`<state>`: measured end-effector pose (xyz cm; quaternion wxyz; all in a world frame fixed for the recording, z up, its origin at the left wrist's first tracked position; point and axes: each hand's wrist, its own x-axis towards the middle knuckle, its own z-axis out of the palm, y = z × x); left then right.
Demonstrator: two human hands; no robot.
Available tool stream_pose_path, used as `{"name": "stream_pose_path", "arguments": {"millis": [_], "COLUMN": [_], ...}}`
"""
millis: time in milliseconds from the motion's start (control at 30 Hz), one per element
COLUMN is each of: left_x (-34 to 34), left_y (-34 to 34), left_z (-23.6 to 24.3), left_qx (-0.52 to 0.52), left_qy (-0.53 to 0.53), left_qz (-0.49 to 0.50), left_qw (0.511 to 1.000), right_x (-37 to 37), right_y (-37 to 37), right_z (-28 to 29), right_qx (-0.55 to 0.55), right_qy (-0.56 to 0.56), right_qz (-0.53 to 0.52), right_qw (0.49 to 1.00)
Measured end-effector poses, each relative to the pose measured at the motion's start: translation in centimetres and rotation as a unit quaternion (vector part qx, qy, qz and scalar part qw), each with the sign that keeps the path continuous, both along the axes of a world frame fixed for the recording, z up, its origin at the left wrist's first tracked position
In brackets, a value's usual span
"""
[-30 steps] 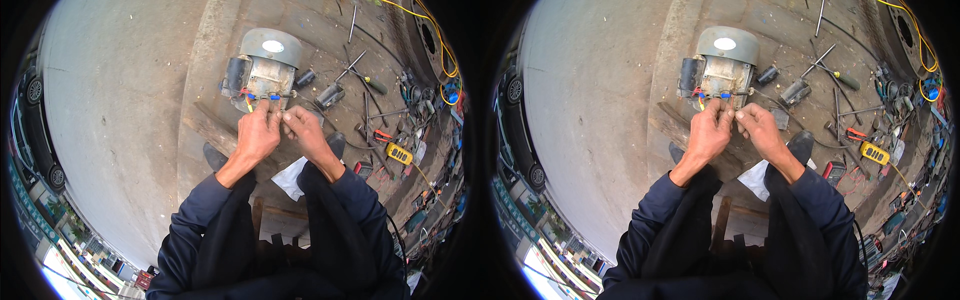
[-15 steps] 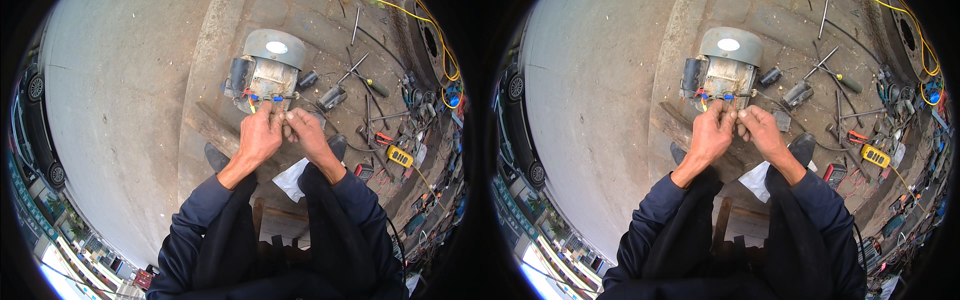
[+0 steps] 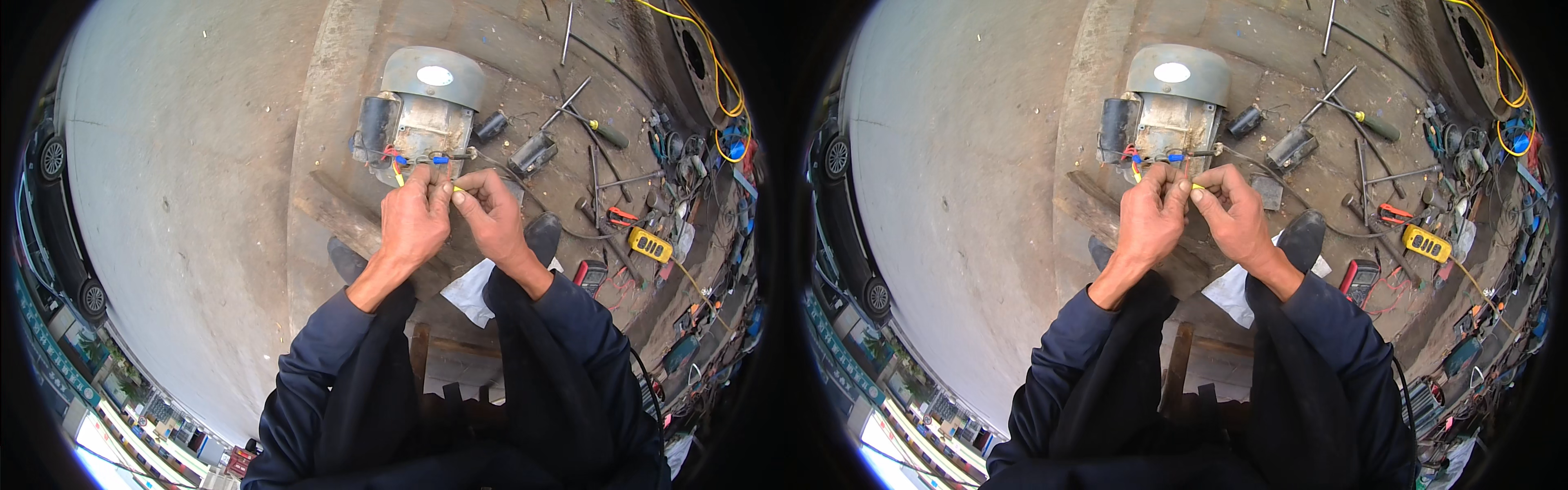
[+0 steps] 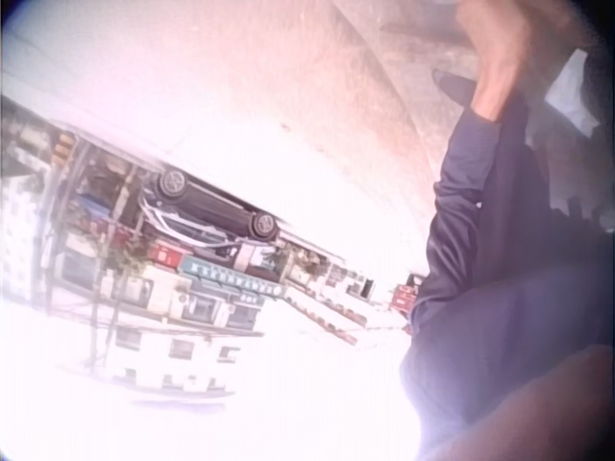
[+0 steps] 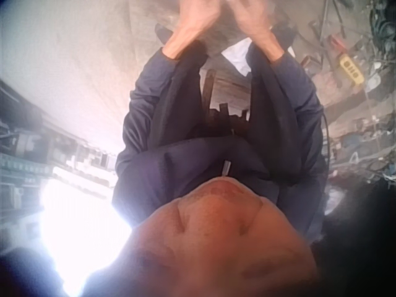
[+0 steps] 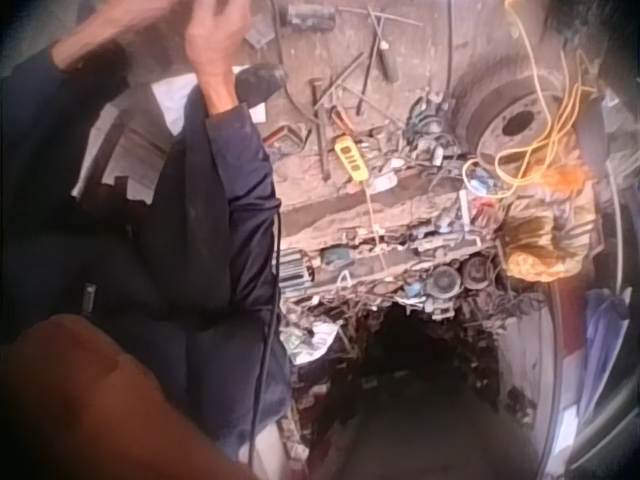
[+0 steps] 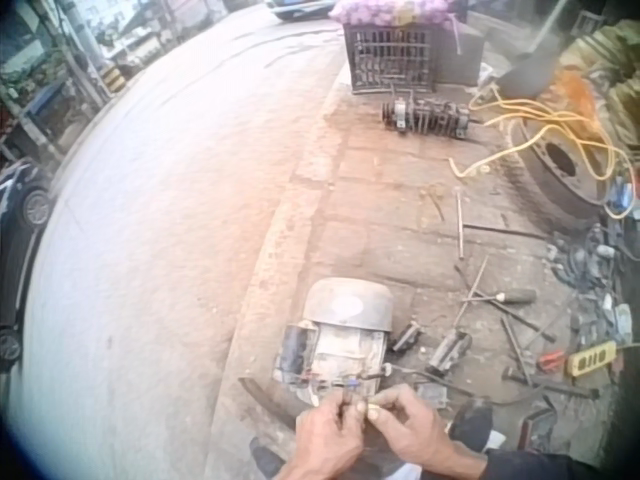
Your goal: The person works on a small grey electric motor placed on a wooden block, stripping and twisting wires, attaching connectors, and using a multimeter to test connections. They repeatedly adjust the wiring and test the motor throughout the clip.
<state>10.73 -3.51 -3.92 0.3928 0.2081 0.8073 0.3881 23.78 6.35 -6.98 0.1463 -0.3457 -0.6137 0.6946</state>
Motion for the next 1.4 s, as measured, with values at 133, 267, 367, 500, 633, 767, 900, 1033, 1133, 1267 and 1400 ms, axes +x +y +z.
{"name": "stream_pose_path", "arguments": {"millis": [133, 267, 367, 500, 633, 767, 900, 1033, 1133, 1267, 1400], "left_x": [0.0, 0.0, 0.1, 0.1, 0.1, 0.2, 0.3, 0.4, 0.4, 0.3, 0.2], "left_y": [-0.2, -0.3, -0.2, -0.1, -0.1, -0.2, -0.3, -0.4, -0.6, -0.6, -0.6], "left_z": [-0.5, -0.5, -0.5, -0.5, -0.4, -0.4, -0.7, -1.1, -1.1, -1.1, -1.0], "left_qx": [0.001, -0.002, -0.001, 0.004, 0.01, 0.006, 0.019, 0.023, 0.03, 0.03, 0.034], "left_qy": [0.004, 0.017, 0.03, 0.026, 0.025, 0.001, -0.03, -0.045, -0.062, -0.059, -0.056], "left_qz": [-0.002, -0.01, -0.017, -0.013, -0.01, 0.009, 0.041, 0.053, 0.056, 0.041, 0.022], "left_qw": [1.0, 1.0, 0.999, 1.0, 1.0, 1.0, 0.998, 0.997, 0.996, 0.997, 0.998], "right_x": [-0.2, -0.2, -0.1, 0.4, 0.6, 0.7, 1.3, 1.1, 0.8, 0.4, 0.3], "right_y": [1.4, 1.5, 0.7, 0.1, 0.0, 0.5, 1.9, 1.8, 1.4, 0.9, 0.4], "right_z": [0.4, 0.3, 0.0, -0.4, -0.5, -0.6, -0.6, -0.4, -0.1, 0.1, -0.3], "right_qx": [-0.2, -0.227, -0.171, -0.051, -0.045, -0.141, -0.224, -0.396, -0.389, -0.312, -0.272], "right_qy": [-0.036, -0.06, -0.063, 0.0, 0.011, 0.041, -0.012, 0.046, 0.025, -0.001, 0.012], "right_qz": [0.038, 0.053, 0.025, 0.011, 0.007, -0.044, -0.036, -0.033, -0.023, 0.003, 0.004], "right_qw": [0.978, 0.971, 0.983, 0.999, 0.999, 0.988, 0.974, 0.917, 0.921, 0.95, 0.962]}}
